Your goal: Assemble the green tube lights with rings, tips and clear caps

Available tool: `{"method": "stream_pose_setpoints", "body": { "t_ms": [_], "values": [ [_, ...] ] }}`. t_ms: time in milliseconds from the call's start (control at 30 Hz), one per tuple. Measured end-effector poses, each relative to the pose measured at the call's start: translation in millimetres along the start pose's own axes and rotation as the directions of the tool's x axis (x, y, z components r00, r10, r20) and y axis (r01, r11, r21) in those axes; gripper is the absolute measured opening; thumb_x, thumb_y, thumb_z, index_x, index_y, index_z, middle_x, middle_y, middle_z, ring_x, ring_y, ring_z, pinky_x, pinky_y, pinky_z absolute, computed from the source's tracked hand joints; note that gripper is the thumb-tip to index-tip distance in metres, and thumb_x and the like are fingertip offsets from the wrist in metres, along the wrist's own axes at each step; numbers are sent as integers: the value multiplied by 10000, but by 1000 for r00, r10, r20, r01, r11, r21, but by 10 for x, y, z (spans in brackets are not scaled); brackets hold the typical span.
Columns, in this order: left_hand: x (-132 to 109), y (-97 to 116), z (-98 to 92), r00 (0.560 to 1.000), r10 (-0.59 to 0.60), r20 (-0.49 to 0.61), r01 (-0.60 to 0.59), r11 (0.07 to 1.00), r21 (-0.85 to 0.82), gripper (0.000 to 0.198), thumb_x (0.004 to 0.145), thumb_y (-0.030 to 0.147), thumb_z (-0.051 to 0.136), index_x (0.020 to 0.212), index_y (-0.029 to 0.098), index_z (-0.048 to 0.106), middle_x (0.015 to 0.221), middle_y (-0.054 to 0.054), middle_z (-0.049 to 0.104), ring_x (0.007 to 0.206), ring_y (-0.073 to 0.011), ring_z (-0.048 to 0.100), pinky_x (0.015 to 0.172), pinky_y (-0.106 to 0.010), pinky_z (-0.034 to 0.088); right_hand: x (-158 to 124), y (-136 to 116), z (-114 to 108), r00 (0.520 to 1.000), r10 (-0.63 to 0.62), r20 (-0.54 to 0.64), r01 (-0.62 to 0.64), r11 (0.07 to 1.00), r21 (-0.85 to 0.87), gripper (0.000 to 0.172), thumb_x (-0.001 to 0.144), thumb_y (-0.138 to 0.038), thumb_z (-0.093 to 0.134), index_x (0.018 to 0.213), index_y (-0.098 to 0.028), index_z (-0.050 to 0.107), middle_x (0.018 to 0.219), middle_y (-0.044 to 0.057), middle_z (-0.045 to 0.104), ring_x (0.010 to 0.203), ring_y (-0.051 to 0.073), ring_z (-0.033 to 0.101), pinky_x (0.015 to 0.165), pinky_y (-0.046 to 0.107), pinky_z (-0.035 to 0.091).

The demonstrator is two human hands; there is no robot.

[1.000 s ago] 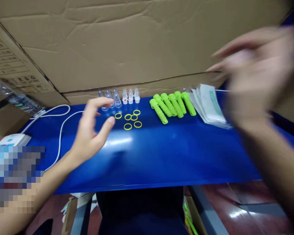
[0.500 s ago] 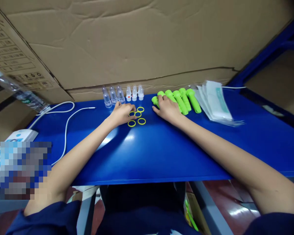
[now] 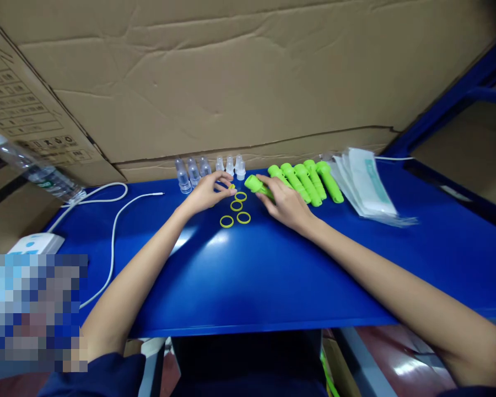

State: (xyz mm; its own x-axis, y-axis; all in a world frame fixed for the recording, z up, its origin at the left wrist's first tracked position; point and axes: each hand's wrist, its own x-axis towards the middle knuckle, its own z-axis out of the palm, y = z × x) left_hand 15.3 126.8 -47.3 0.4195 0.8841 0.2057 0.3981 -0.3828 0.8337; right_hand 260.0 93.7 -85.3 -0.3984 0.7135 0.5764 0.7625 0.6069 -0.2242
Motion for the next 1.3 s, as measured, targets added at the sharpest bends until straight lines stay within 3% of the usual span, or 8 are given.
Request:
{"method": "stream_pose_setpoints", "body": {
  "t_ms": [133, 333, 500, 767, 1000, 1167, 1300],
  "values": [
    [11, -18, 102, 997, -55, -60, 35, 957, -289, 359, 815, 274, 755, 1104, 142, 590, 1095, -107, 689, 840, -148, 696, 747, -303, 584, -44, -32, 41, 997, -70, 17, 70, 997, -13, 452, 1037, -357, 435, 1416, -128, 524, 1162, 163, 670, 940, 298, 686, 774, 425, 589],
    [-7, -4, 275, 995, 42, -94, -75, 923, -378, 265, 794, 251, 781, 994, 141, 644, 1026, -86, 742, 956, -151, 716, 908, -300, 568, -77, -65, 74, 993, -115, -22, 115, 993, 13, 434, 1038, -351, 455, 1405, -129, 518, 1173, 161, 674, 947, 290, 703, 783, 409, 598],
    [-8, -6, 356, 991, 64, -117, -103, 921, -375, 261, 835, 342, 754, 989, 140, 696, 1009, -93, 770, 952, -171, 733, 920, -327, 570, -88, -98, 96, 979, -146, -142, 163, 979, 118, 406, 1012, -326, 505, 1360, -118, 521, 1163, 170, 674, 1024, 291, 691, 856, 421, 596],
    [-61, -19, 366, 983, 22, -185, -89, 927, -363, 276, 932, 413, 644, 977, 141, 654, 1016, -121, 766, 972, -208, 735, 827, -315, 573, -94, -152, 121, 978, -116, -174, 158, 954, 253, 387, 984, -349, 547, 1320, -159, 541, 1101, 151, 689, 942, 276, 697, 826, 427, 600],
    [-101, -16, 354, 915, 67, -397, -164, 963, -216, 350, 993, 505, 513, 947, 179, 631, 816, -41, 707, 728, -143, 668, 767, -288, 544, -106, -218, 102, 979, -78, -190, 125, 959, 252, 381, 993, -378, 528, 1313, -172, 542, 1098, 145, 685, 910, 269, 686, 796, 426, 592],
    [-66, -61, 440, 958, 94, -270, -162, 957, -241, 393, 948, 530, 580, 901, 155, 691, 927, -63, 732, 910, -174, 673, 874, -286, 526, -95, -184, 98, 982, -111, -155, 149, 954, 259, 393, 980, -393, 539, 1305, -173, 559, 1036, 129, 686, 883, 265, 680, 789, 413, 585],
    [-48, -81, 491, 972, 74, -222, -139, 946, -294, 289, 950, 405, 603, 936, 139, 715, 994, -81, 746, 945, -179, 683, 885, -288, 529, -89, -185, 97, 982, -123, -144, 159, 947, 279, 413, 965, -389, 555, 1311, -163, 551, 982, 117, 678, 822, 250, 670, 774, 396, 579]
  ]
}}
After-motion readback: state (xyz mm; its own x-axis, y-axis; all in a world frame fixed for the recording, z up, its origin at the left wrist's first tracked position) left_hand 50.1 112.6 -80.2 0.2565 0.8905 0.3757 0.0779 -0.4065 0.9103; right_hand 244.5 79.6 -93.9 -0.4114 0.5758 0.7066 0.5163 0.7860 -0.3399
